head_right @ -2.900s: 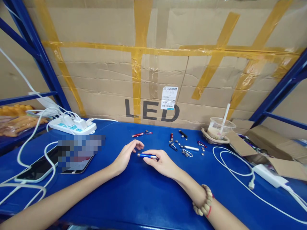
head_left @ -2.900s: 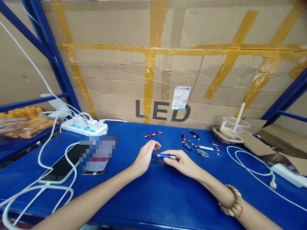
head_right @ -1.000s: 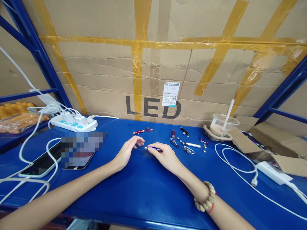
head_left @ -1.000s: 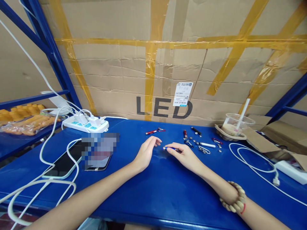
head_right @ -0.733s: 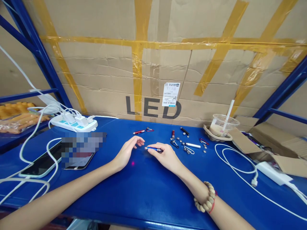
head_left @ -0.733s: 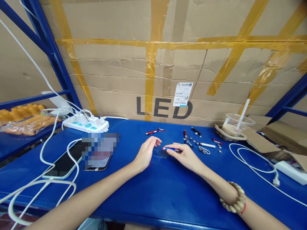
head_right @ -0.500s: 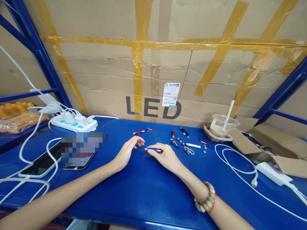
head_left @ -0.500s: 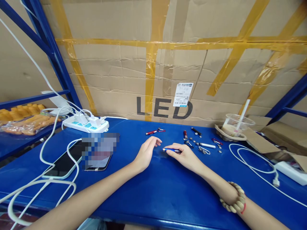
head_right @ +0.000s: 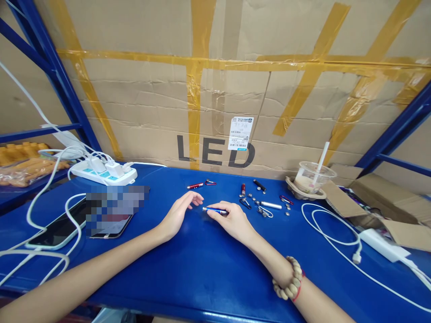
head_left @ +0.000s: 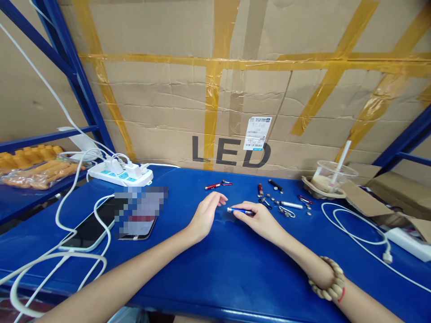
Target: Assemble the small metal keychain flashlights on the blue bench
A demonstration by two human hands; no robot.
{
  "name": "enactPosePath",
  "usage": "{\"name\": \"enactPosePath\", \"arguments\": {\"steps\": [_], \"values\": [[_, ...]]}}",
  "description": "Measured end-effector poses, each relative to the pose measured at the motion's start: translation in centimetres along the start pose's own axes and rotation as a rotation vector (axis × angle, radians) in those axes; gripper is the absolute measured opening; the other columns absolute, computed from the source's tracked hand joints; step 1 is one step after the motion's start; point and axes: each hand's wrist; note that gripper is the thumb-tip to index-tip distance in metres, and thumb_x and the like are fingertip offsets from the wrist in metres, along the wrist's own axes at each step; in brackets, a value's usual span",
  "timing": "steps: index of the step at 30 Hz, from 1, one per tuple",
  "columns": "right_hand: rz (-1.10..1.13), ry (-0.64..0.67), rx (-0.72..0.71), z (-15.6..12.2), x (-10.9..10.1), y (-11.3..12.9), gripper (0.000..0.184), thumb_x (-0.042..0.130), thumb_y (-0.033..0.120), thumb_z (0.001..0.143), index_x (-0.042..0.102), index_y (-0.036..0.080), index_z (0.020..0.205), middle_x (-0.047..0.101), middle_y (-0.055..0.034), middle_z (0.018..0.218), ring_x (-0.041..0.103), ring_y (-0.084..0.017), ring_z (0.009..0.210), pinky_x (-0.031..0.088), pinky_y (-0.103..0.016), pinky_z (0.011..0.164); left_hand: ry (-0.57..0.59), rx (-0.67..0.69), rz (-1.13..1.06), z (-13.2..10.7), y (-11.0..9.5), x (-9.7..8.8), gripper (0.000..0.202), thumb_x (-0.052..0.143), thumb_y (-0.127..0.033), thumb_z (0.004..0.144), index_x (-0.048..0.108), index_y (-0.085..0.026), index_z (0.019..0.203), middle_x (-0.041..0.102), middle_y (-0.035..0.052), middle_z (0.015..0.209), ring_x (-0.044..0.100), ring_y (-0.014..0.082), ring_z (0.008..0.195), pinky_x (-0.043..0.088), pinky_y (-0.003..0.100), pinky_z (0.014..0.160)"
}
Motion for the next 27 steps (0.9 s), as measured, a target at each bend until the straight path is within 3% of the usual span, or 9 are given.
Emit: {"name": "enactPosePath", "arguments": {"steps": [10, 16, 27], "values": [[-0.071, 0.025, 0.011, -0.03, 0.05, 0.31, 0.027, 0.051, 0.039, 0.081, 0.068, 0.022, 0.094, 0.065, -0.0017, 0.092, 0.059, -0.014, 0.081, 0.044, -0.022, 0.072, 0.004, 0.001, 0.002, 0.07, 0.09, 0.02, 0.034, 0.028, -0.034, 0.089, 0.056, -0.016, 0.081, 0.058, 0.0047, 0.085, 0.053, 0.0166, 0.082, 0.039, 0.027, 0.077], [-0.159, 0.017, 0.013, -0.11, 0.12, 0.08, 0.028, 0.05, 0.042, 0.081, 0.068, 0.026, 0.095, 0.065, -0.0009, 0.088, 0.059, -0.013, 0.076, 0.043, -0.022, 0.065, 0.008, -0.017, -0.001, 0.06, 0.05, 0.01, 0.033, 0.028, -0.034, 0.089, 0.055, -0.016, 0.082, 0.057, 0.0048, 0.085, 0.052, 0.0166, 0.083, 0.039, 0.027, 0.078], [-0.177, -0.009, 0.029, 0.0, 0.26, -0.34, 0.031, 0.047, 0.044, 0.082, 0.068, 0.025, 0.093, 0.065, -0.0017, 0.094, 0.059, -0.016, 0.084, 0.046, -0.025, 0.073, 0.006, -0.004, 0.019, 0.1, 0.13, 0.02, 0.033, 0.028, -0.034, 0.089, 0.055, -0.017, 0.082, 0.059, 0.0051, 0.086, 0.053, 0.0171, 0.084, 0.04, 0.028, 0.079]]}}
Point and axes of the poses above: each hand's wrist, its own z-axis towards the middle knuckle, its own x-axis out of the palm, y = z × x
